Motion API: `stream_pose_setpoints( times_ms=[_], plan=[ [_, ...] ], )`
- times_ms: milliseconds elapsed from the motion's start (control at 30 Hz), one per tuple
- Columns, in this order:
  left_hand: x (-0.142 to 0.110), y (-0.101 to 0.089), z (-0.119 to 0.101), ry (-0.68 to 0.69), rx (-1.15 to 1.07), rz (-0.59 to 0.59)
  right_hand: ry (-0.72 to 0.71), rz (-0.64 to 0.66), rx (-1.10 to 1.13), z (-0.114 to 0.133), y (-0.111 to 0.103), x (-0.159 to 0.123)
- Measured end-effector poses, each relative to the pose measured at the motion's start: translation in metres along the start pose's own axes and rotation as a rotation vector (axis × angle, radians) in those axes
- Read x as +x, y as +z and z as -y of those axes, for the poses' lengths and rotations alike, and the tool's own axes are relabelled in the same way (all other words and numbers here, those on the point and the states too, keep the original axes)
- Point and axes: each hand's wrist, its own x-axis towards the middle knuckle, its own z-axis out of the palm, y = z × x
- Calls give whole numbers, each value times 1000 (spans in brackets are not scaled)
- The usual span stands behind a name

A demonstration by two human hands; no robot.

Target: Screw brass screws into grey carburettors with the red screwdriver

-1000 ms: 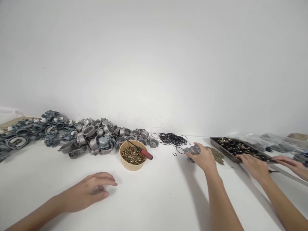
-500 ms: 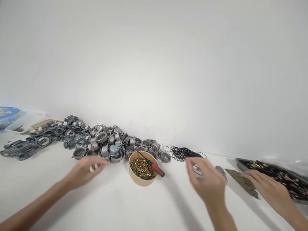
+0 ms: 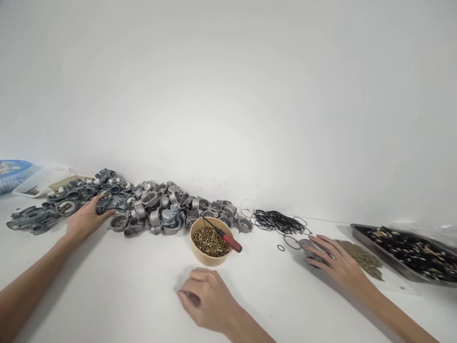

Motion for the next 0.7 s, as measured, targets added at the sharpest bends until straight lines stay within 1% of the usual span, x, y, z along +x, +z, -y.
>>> stream_pose_setpoints(
  times_ms=[100,200,300,367,433,467,500,567,633,700],
  plan=[
    [3,0,0,-13,6,-16,49,1,10,-5,-7,1],
    [1,-11,3,-23,6,-58,89,-6,26,-7,-11,1],
    [-7,-29,1,-57,12,-145,117,-18,45,-8,-14,0],
    [-14,-40,-6,-38,7,-252,130,-17,62,-8,-15,0],
    [-22,-45,-20,101,-27,-395,146,-10,84,-6,-16,0],
    [-28,-45,-29,206,-58,-427,155,-5,89,-5,-16,0],
    [-34,-42,-39,328,-94,-422,172,-3,101,-4,-16,0],
    [-50,-31,-64,594,-180,-334,235,-7,189,-3,-14,0],
    [-74,-15,-91,866,-239,-273,316,-23,381,-3,-11,1],
    [-104,-1,-117,1122,-262,-245,369,-41,614,-1,-9,1]
  ],
)
